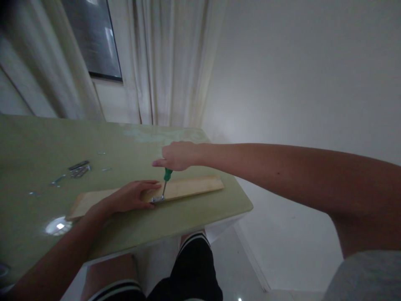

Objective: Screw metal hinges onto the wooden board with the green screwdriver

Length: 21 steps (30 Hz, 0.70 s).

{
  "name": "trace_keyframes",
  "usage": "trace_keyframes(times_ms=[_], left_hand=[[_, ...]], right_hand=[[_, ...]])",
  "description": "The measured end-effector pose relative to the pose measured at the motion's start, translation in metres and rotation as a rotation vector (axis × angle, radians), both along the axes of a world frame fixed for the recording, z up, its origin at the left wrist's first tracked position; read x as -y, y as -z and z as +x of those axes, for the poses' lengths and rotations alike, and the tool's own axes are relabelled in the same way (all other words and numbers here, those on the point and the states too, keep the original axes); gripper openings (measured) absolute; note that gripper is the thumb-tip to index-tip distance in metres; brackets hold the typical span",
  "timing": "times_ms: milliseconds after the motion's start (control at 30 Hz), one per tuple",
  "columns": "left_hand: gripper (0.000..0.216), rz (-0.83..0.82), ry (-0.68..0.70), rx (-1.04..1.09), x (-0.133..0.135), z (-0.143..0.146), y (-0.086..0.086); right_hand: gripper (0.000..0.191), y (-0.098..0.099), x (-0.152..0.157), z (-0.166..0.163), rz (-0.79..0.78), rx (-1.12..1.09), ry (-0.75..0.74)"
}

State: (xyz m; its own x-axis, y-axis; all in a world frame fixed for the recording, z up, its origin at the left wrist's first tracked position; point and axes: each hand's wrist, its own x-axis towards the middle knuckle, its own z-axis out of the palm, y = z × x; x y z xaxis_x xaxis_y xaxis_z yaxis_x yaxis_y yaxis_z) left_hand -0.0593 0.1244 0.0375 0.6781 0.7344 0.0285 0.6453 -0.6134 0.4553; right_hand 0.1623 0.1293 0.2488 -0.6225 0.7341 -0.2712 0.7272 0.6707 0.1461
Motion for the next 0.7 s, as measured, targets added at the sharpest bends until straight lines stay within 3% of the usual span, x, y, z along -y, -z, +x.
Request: trace_keyframes(times_ms=[67,200,267,333,400,467,533,600,700], left_hand=[[0.075,0.008,-0.006,0.0,0.0,0.0,0.002],[0.074,0.023,-0.02,0.002,0.001,0.001,0.003],[0.072,0.024,-0.024,0.003,0.002,0.002,0.001],[0.072,0.019,-0.026,0.004,0.002,0.003,0.0],[0.072,0.009,-0.027,-0.005,0.003,0.003,-0.001],[0.073,0.001,-0.033,-0.018,0.003,0.004,-0.001],[0.072,-0.002,-0.044,-0.029,0.004,0.004,-0.001],[0.072,0.004,-0.048,-0.029,0.006,0.005,-0.004],[0.072,0.013,-0.015,0.0,0.007,0.005,-0.007]], right_hand=[[0.058,0.001,0.001,-0.003,0.038,0.044,-0.035],[0.036,-0.004,0.008,-0.004,0.025,0.111,-0.488],[0.028,-0.007,0.01,-0.004,-0.007,0.099,-0.603],[0.03,-0.01,0.008,-0.005,-0.042,0.05,-0.475],[0.037,-0.011,0.003,-0.01,-0.151,0.04,-0.198],[0.056,-0.01,-0.002,-0.014,-0.26,0.071,0.025],[0.066,-0.006,-0.004,-0.016,-0.206,0.101,0.082],[0.055,-0.004,-0.003,-0.015,-0.05,0.104,-0.079],[0.035,-0.005,0.005,-0.006,-0.009,0.136,-0.523]])
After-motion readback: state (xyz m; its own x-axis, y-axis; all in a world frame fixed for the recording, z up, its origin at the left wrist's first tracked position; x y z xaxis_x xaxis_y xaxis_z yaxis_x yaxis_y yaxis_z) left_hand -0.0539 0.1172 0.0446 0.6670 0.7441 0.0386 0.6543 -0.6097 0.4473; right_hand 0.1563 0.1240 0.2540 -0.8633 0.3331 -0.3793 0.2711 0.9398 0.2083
